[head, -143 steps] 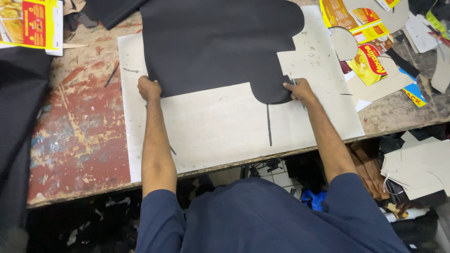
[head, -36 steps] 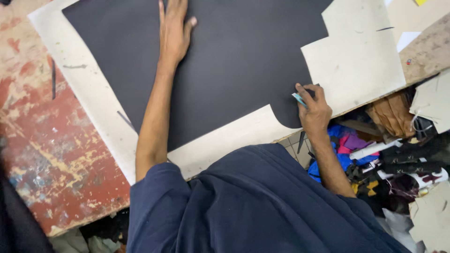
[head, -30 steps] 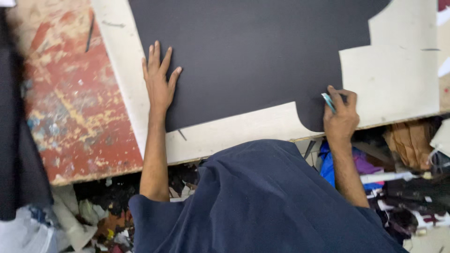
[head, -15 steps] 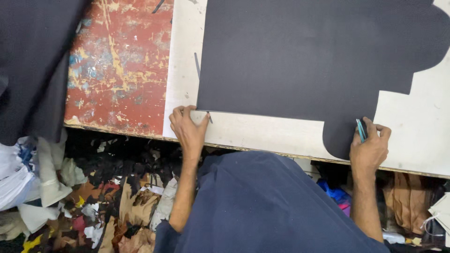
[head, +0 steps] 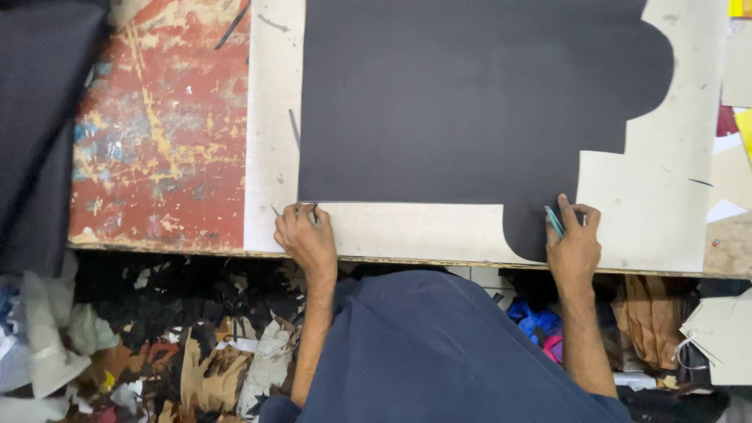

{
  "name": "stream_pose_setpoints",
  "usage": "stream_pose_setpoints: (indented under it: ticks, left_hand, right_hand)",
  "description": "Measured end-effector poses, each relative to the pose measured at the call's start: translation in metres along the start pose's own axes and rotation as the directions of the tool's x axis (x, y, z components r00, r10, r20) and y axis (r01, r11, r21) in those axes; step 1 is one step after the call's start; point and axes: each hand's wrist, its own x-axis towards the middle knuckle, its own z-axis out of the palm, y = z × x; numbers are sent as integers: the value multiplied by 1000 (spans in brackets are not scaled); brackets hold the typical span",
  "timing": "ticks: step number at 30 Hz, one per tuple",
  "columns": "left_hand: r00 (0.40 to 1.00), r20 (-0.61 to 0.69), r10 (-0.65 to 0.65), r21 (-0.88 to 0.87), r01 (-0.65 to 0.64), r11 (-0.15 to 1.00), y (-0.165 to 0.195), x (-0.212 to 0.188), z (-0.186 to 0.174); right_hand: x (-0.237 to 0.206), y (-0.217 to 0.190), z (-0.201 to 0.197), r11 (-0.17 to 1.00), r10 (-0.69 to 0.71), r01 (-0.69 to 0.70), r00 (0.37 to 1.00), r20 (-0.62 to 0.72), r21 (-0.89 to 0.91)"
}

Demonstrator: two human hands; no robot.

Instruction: The person places paper patterns on black fabric, traces outlines with a pen, and cuts the fabric along the traced lines. The person handles multiple pattern pieces and fabric sections, moving them aside as needed.

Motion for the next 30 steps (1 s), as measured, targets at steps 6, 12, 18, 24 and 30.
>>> stream_pose_setpoints:
  ticks: [6,12,18,24,30]
  left_hand:
    - [978,-36,203,-50,-205,977,6,0,-40]
    - [915,-385,119,12,-124,992,39,-3,-83]
    - [933,-347,94,-163,-159,974,123,-55,-51]
    - [916,144,376,-304,-321,897,313,-146,54]
    - [914,193,358,-266,-302,915,367,-188,82]
  right_hand:
    - [12,11,-24,995,-6,-4,995,97,103]
    - [8,44,-47,988,-62,30,976,207,154]
    - [19,94,-66,959,-253,194,914,317,207]
    - [38,165,-69,852,-480,316,790,382,417]
    - [109,298,-69,685,-546,445,838,2,577]
